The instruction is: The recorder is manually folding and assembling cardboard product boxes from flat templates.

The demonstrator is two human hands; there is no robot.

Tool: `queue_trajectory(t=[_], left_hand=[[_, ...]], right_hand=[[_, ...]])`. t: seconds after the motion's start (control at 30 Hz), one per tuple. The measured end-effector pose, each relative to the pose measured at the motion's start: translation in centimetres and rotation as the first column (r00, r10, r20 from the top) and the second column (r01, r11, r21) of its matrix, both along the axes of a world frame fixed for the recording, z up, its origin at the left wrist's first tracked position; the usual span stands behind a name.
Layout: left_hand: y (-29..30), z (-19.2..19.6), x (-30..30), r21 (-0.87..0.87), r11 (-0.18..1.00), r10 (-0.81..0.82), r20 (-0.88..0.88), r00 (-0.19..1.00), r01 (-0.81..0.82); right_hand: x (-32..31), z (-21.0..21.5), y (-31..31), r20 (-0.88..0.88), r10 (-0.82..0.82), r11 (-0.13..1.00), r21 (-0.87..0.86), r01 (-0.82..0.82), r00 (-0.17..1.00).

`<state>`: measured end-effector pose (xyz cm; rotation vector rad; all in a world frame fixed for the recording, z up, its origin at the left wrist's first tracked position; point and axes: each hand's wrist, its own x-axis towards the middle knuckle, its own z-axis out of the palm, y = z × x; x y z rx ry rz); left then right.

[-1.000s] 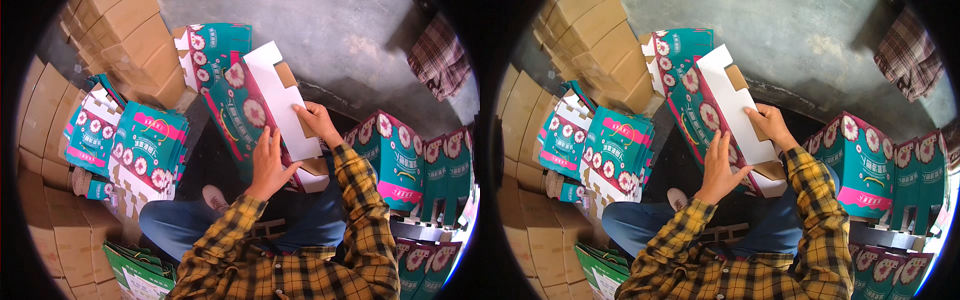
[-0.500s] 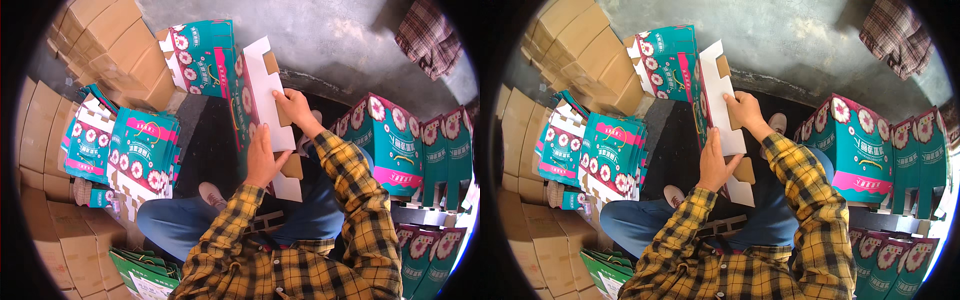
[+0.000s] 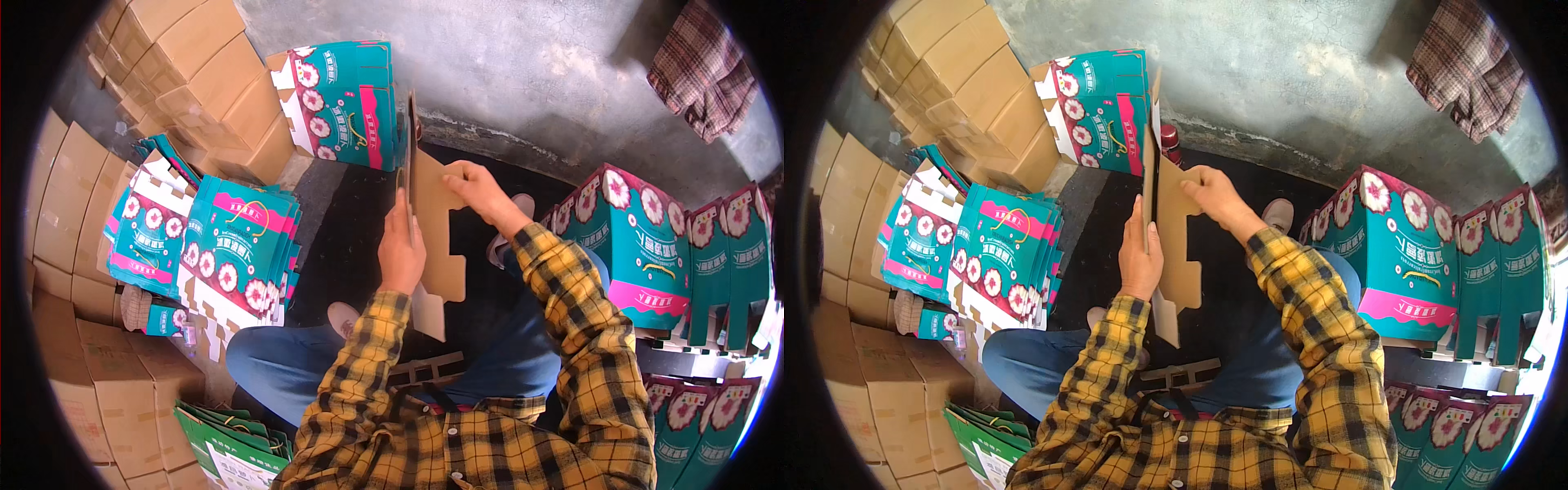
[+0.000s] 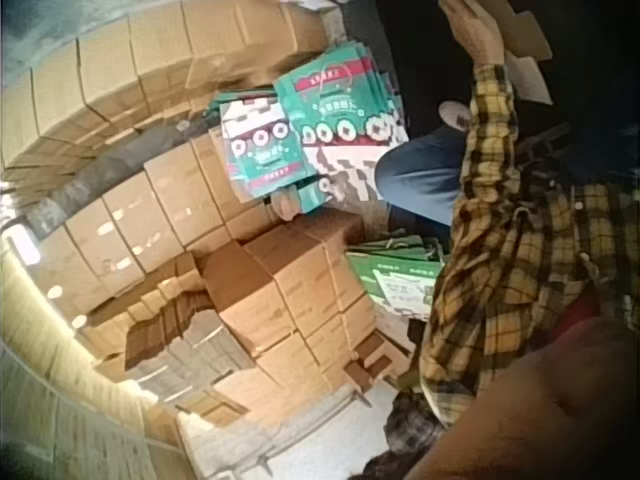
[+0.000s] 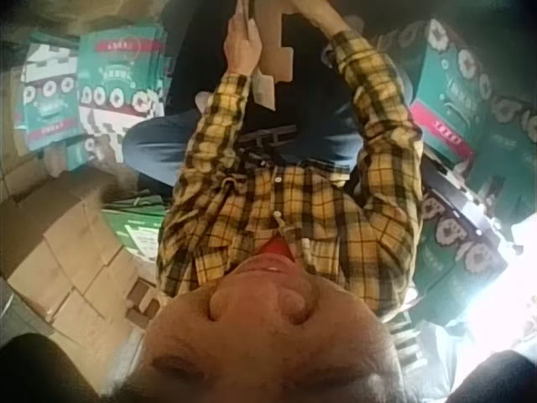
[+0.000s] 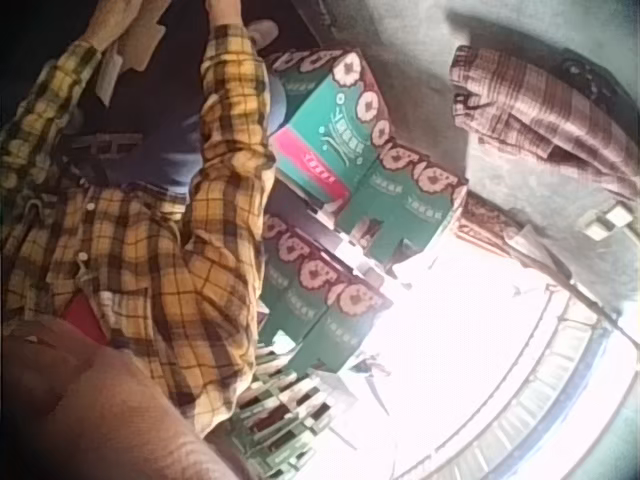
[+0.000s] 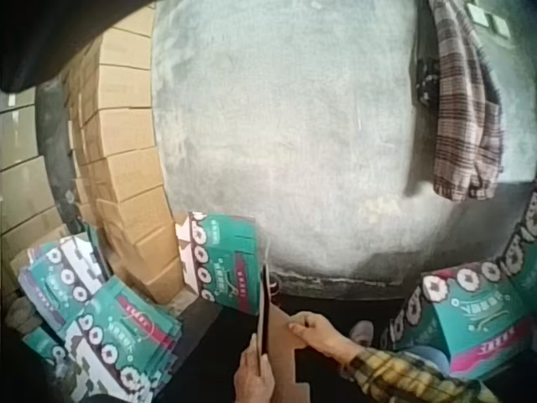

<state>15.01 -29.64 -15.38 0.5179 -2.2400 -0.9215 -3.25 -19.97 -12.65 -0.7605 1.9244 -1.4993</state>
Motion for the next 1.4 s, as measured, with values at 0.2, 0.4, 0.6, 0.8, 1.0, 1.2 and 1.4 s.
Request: queue_trajectory(t=[0.2,0.4,0.6,0.8,1.0,1.2,1.4], left_hand=[[-3.1,2.3,6.1,0.093,0.994,-0.051,-0.084,0.995,0.059],[-2.8,-0.9,12.7,-0.175,0.956,-0.194,0.216,0.957,0.233],[-3.4,0.6,12.8,-0.214,0.927,-0.244,0.277,0.929,0.307],[-3.6,1.2,12.7,-0.203,0.895,-0.328,0.303,0.895,0.397],[-3.9,0.7,13.0,-0.220,0.876,-0.343,0.339,0.876,0.428],[-4.6,1.4,12.9,-0.219,0.838,-0.398,0.382,0.834,0.500],[-4.6,1.5,12.7,-0.185,0.823,-0.430,0.415,0.802,0.537]], right_hand=[[-6.0,0.0,1.2,-0.093,-0.250,0.963,-0.123,0.238,0.964],[-6.5,-2.0,0.4,-0.497,-0.153,0.940,0.193,0.281,0.854],[-4.5,-1.1,-0.7,-0.754,-0.028,0.907,0.257,0.335,0.656],[-3.8,-0.7,-2.7,-0.954,0.301,0.839,0.255,0.480,-0.019],[-4.8,0.9,-5.8,-0.869,0.344,0.798,0.470,0.376,0.356],[-8.2,-0.1,-5.3,-0.796,0.230,0.827,0.463,0.319,0.560],[-7.4,-0.5,-6.8,-0.835,0.294,0.853,0.448,0.266,0.464]])
